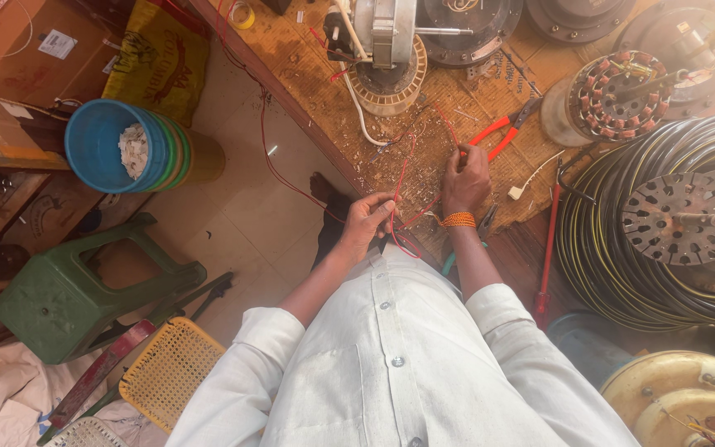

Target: The person is working on electrical components, specifically a motor or fan assembly, using pliers and a screwdriver. They strip wires, adjust internal parts, and interact with another person who hands over a component.

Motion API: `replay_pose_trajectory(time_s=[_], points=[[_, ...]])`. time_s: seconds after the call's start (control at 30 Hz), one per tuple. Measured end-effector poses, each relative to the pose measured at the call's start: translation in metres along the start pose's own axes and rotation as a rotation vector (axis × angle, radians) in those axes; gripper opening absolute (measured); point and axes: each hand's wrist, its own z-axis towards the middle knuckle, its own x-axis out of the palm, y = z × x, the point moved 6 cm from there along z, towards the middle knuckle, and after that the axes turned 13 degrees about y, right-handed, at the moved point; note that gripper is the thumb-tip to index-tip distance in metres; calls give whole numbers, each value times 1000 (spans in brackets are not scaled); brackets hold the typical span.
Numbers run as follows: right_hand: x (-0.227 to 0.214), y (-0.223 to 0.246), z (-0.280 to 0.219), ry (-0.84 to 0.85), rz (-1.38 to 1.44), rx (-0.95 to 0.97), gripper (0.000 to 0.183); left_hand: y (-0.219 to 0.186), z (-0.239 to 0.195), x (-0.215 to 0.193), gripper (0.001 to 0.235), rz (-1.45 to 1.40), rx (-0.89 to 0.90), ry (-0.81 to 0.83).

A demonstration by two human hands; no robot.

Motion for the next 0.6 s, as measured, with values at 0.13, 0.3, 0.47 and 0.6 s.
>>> replay_pose_trajectory(time_s=[0.13, 0.3, 0.47, 0.6], points=[[0, -10, 2, -22, 120, 67, 12, -3, -5, 2, 30, 30, -43, 27], [4, -29, -1, -40, 304, 160, 15, -15, -13, 16, 26, 54, -38, 175], [-4, -51, -14, -17, 824, 228, 20, -39, -21, 41, 23, 67, 1, 295], [-9, -54, -32, 197, 1563, 514, 28, -68, -27, 62, 20, 50, 88, 345]])
